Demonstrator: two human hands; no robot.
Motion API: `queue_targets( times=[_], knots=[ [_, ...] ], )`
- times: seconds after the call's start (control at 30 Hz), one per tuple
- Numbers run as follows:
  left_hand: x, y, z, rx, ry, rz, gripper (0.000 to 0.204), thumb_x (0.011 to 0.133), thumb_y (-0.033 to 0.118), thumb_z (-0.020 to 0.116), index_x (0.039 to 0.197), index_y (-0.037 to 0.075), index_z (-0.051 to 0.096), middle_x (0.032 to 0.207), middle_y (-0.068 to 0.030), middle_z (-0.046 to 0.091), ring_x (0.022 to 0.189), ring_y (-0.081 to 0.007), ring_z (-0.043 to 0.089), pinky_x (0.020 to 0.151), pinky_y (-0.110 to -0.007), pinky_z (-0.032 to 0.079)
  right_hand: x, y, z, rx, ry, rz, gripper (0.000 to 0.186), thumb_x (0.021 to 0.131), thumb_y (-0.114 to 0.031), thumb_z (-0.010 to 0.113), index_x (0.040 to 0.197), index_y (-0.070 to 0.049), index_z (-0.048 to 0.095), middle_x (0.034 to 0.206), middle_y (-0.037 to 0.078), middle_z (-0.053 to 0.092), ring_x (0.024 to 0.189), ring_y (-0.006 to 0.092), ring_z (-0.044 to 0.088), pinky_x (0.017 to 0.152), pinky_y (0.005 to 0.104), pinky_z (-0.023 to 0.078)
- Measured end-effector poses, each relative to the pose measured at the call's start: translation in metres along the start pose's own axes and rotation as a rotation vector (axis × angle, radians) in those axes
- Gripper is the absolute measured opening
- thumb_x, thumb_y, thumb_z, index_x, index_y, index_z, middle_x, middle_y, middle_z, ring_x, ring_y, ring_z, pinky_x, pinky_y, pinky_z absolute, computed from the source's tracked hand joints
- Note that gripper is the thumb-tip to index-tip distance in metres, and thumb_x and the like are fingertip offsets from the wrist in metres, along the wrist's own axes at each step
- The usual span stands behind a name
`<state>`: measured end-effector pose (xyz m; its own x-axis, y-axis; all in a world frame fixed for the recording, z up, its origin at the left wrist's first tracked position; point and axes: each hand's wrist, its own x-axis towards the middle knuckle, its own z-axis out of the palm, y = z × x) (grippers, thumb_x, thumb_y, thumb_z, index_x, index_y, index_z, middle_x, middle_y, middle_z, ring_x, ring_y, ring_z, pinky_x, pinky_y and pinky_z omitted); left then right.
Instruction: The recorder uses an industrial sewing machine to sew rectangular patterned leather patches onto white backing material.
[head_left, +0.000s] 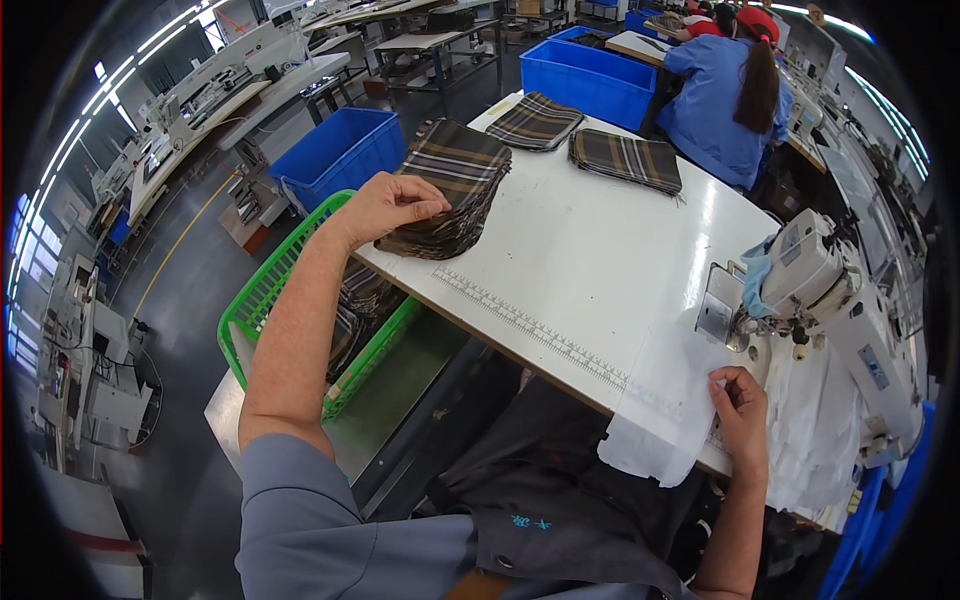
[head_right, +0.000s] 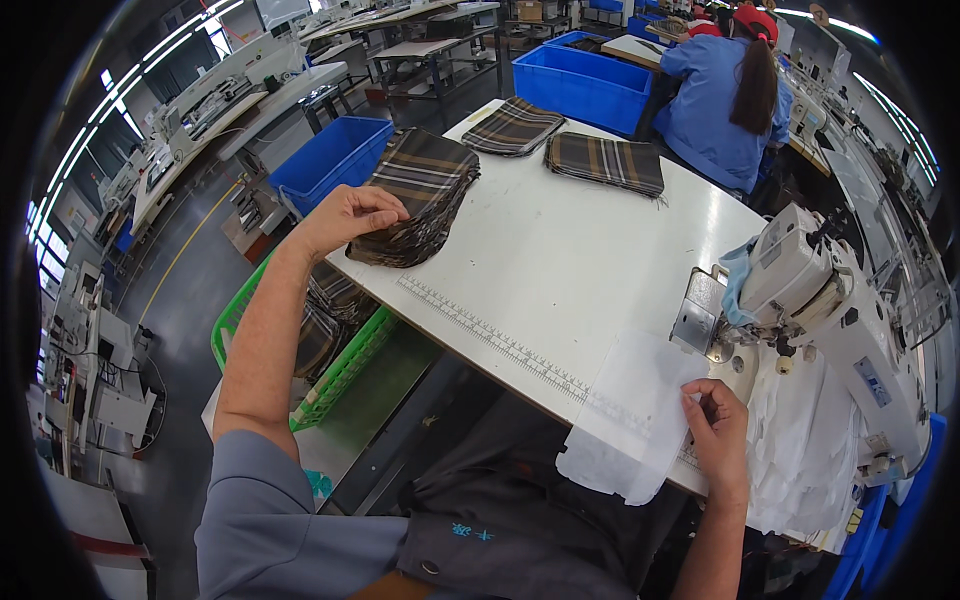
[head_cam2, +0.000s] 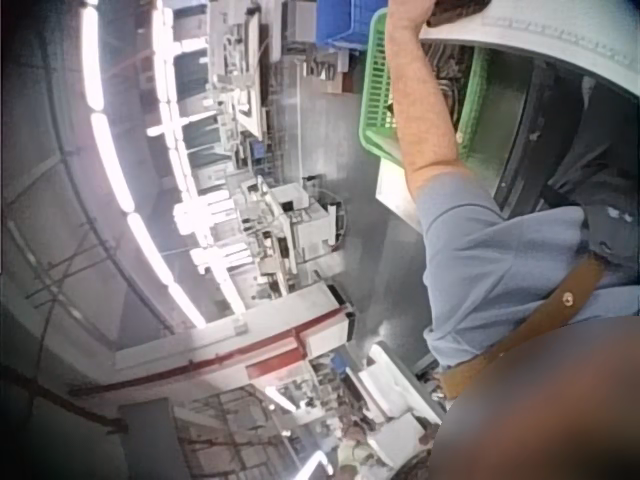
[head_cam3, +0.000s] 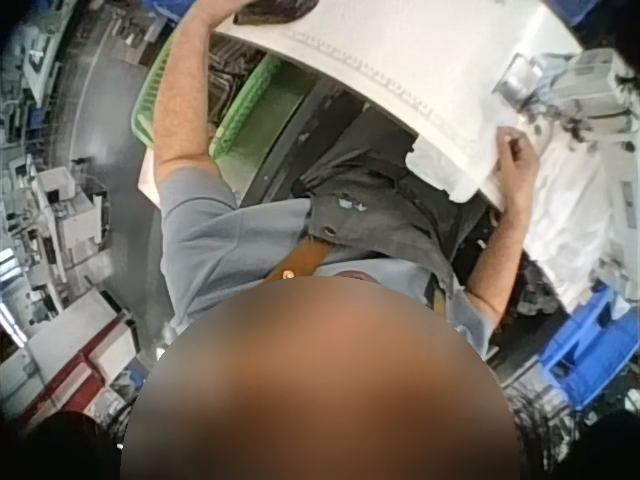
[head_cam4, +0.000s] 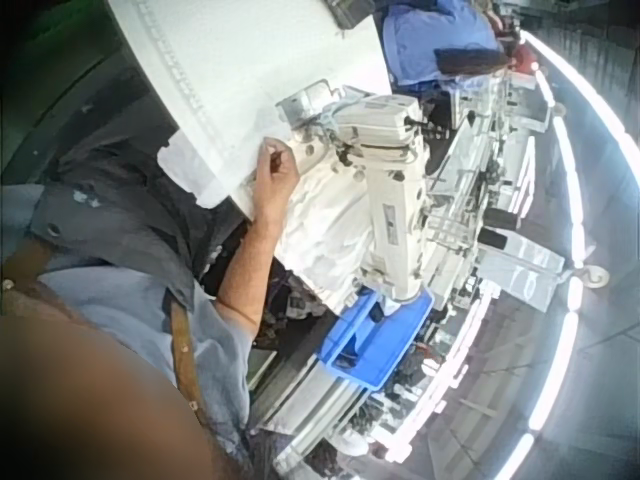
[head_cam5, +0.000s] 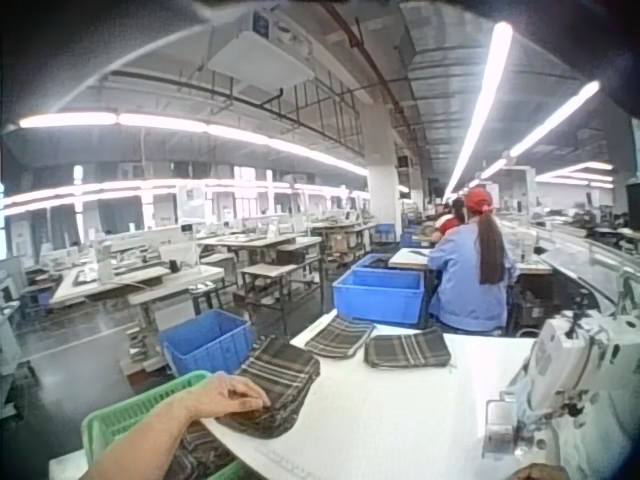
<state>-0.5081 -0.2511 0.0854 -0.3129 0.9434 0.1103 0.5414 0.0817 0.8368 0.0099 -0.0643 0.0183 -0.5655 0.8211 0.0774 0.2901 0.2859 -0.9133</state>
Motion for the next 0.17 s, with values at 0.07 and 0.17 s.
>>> queue_targets(
  times=[0.07,0.17],
  knots=[
    [-0.001,-0.001,0.001,0.023,-0.015,0.006,0.031,0.080,0.016,0.086,0.108,0.005,0.078,0.114,-0.0043,0.071,0.096,-0.0118,0.066,0.085,-0.026,0.053,0.001,0.002,0.000,0.019,-0.008,0.003,0.007,0.095,-0.001,0.064,0.102,-0.002,0.065,0.075,-0.008,0.049,0.065,0.0013,0.039,0.058,0.0198,0.032],
    [-0.002,0.008,0.005,0.131,-0.063,0.043,0.029,0.086,0.026,0.082,0.107,0.006,0.079,0.119,-0.0064,0.071,0.099,-0.0124,0.067,0.086,-0.026,0.053,0.000,0.000,0.000,0.016,-0.001,0.000,0.007,0.095,-0.002,0.064,0.102,-0.002,0.065,0.075,-0.008,0.049,0.065,0.0013,0.040,0.057,0.0199,0.032]
  ],
)
